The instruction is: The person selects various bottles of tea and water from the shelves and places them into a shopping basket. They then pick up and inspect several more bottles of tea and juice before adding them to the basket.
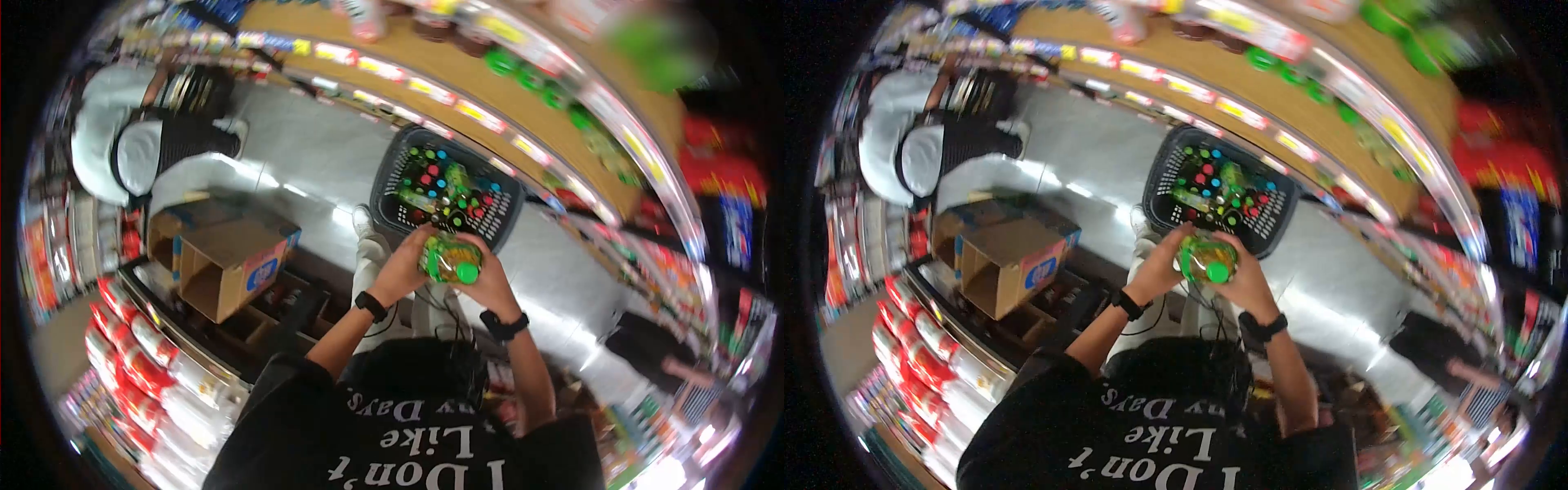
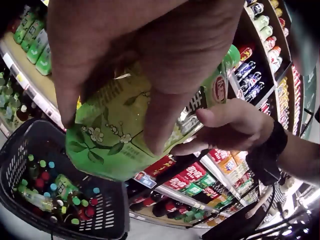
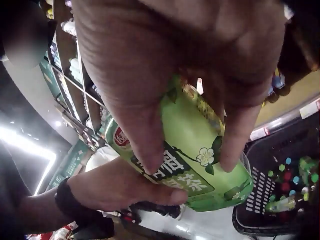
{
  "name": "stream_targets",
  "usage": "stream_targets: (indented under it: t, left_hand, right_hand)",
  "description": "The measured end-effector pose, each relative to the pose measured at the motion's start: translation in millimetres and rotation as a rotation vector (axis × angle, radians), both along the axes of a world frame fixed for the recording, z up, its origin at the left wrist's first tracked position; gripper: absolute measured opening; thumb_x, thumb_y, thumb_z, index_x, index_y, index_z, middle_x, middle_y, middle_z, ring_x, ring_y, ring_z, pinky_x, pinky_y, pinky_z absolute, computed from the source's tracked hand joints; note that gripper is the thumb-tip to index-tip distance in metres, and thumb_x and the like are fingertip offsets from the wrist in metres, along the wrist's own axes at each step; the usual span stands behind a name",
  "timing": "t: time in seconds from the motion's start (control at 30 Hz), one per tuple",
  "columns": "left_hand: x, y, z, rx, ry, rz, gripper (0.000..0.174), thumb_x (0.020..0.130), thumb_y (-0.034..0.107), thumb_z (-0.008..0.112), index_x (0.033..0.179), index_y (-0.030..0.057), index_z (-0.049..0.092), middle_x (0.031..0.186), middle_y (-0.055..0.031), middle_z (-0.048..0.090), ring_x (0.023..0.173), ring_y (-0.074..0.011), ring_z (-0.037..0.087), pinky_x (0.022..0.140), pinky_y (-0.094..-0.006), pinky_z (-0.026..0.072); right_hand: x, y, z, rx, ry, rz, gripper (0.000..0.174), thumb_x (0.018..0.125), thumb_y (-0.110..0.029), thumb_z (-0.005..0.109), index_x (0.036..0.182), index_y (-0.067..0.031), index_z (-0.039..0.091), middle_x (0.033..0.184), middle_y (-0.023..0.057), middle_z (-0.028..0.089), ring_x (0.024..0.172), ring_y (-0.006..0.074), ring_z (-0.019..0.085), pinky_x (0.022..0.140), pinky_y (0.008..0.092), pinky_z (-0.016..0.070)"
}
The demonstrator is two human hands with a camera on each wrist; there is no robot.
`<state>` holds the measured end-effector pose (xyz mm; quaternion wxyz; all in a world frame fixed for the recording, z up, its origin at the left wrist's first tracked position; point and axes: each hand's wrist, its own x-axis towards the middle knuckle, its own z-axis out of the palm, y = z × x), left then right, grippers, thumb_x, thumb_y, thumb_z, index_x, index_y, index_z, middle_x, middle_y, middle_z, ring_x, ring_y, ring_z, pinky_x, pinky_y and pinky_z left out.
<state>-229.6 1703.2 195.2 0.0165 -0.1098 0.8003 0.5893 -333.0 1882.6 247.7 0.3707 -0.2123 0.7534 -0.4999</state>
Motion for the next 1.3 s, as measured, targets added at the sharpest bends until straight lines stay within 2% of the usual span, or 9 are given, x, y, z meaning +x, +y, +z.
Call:
stream_targets:
  t: [0.3, 0.47, 0.6, 0.77, 0.87, 1.03, 1.17, 1.27, 1.3]
  left_hand:
    - [38.8, -76.4, -132.8, 0.142, -0.187, 0.125, 0.076, 0.073, 0.014, 0.08, 0.138, 0.0005, 0.043, 0.13, -0.0239, 0.057, 0.121, -0.0391, 0.055, 0.104, -0.0409, 0.0446]
    - [62.9, -134.3, -187.9, 0.435, -0.174, 0.047, 0.067, 0.069, 0.031, 0.085, 0.122, -0.0016, 0.059, 0.112, -0.0205, 0.067, 0.102, -0.0305, 0.066, 0.089, -0.0365, 0.0499]
    - [74.9, -166.0, -220.2, 0.534, -0.245, 0.043, 0.065, 0.073, 0.027, 0.084, 0.125, -0.0021, 0.057, 0.111, -0.0175, 0.068, 0.103, -0.0287, 0.065, 0.092, -0.0361, 0.0494]
    - [66.7, -206.1, -231.0, 0.522, -0.282, 0.142, 0.08, 0.075, 0.022, 0.083, 0.14, -0.0025, 0.044, 0.122, -0.0193, 0.064, 0.112, -0.0299, 0.062, 0.099, -0.0369, 0.0467]
    - [29.2, -221.5, -242.4, 0.139, 0.072, 0.433, 0.08, 0.078, 0.024, 0.081, 0.142, -0.0029, 0.041, 0.126, -0.022, 0.062, 0.115, -0.0317, 0.061, 0.101, -0.037, 0.0454]
    - [-45.9, -282.7, -224.5, 0.159, 0.033, 0.471, 0.069, 0.082, 0.026, 0.078, 0.136, -0.0059, 0.049, 0.12, -0.0248, 0.065, 0.111, -0.0322, 0.064, 0.097, -0.0374, 0.047]
    - [-90.0, -332.4, -208.7, 0.293, -0.012, 0.352, 0.061, 0.083, 0.026, 0.078, 0.129, -0.0074, 0.055, 0.113, -0.025, 0.068, 0.106, -0.032, 0.066, 0.094, -0.0383, 0.0485]
    - [-100.6, -334.9, -216.5, 0.244, -0.015, 0.366, 0.061, 0.084, 0.024, 0.076, 0.132, -0.0059, 0.053, 0.118, -0.0259, 0.065, 0.113, -0.0326, 0.063, 0.097, -0.0379, 0.047]
    - [-102.4, -336.3, -218.1, 0.241, 0.005, 0.374, 0.061, 0.084, 0.023, 0.075, 0.133, -0.0053, 0.052, 0.12, -0.0266, 0.064, 0.116, -0.0341, 0.06, 0.098, -0.0389, 0.0462]
  right_hand:
    - [17.6, -85.2, -151.0, 0.182, -0.104, 0.129, 0.078, 0.066, -0.014, 0.09, 0.132, -0.0042, 0.049, 0.114, 0.0129, 0.069, 0.108, 0.0208, 0.066, 0.094, 0.0342, 0.0508]
    - [6.9, -144.5, -190.1, 0.206, -0.4, 0.227, 0.067, 0.076, -0.012, 0.085, 0.132, 0.0009, 0.049, 0.121, 0.0084, 0.063, 0.111, 0.015, 0.06, 0.096, 0.0318, 0.0491]
    - [6.3, -187.9, -210.5, 0.213, -0.503, 0.182, 0.065, 0.079, -0.011, 0.083, 0.133, 0.0012, 0.049, 0.123, 0.0078, 0.063, 0.112, 0.0154, 0.06, 0.098, 0.0316, 0.0483]
    - [3.2, -245.5, -225.2, 0.203, -0.43, 0.186, 0.067, 0.078, -0.012, 0.084, 0.134, 0.0002, 0.049, 0.123, 0.0091, 0.063, 0.111, 0.0166, 0.061, 0.096, 0.0318, 0.0493]
    - [-12.8, -282.4, -225.4, 0.244, 0.076, 0.179, 0.069, 0.074, -0.013, 0.086, 0.132, -0.0001, 0.05, 0.123, 0.0096, 0.064, 0.11, 0.0167, 0.061, 0.095, 0.0324, 0.0501]
    - [-77.9, -340.5, -224.6, 0.036, -0.086, -0.025, 0.046, 0.08, -0.013, 0.082, 0.119, -0.0002, 0.059, 0.109, 0.0067, 0.068, 0.095, 0.0129, 0.065, 0.082, 0.028, 0.0537]
    - [-119.6, -367.8, -210.5, 0.208, -0.228, -0.139, 0.037, 0.085, -0.017, 0.079, 0.114, -0.0017, 0.063, 0.098, 0.0049, 0.071, 0.081, 0.0085, 0.068, 0.065, 0.0214, 0.0555]
    - [-131.1, -376.4, -215.5, 0.217, -0.153, -0.116, 0.038, 0.085, -0.017, 0.079, 0.113, -0.0001, 0.062, 0.103, 0.0069, 0.07, 0.087, 0.0109, 0.068, 0.069, 0.0239, 0.0569]
    - [-135.0, -371.2, -231.6, 0.082, -0.082, -0.053, 0.05, 0.081, -0.018, 0.082, 0.119, 0.004, 0.058, 0.108, 0.01, 0.07, 0.095, 0.016, 0.068, 0.074, 0.0287, 0.0585]
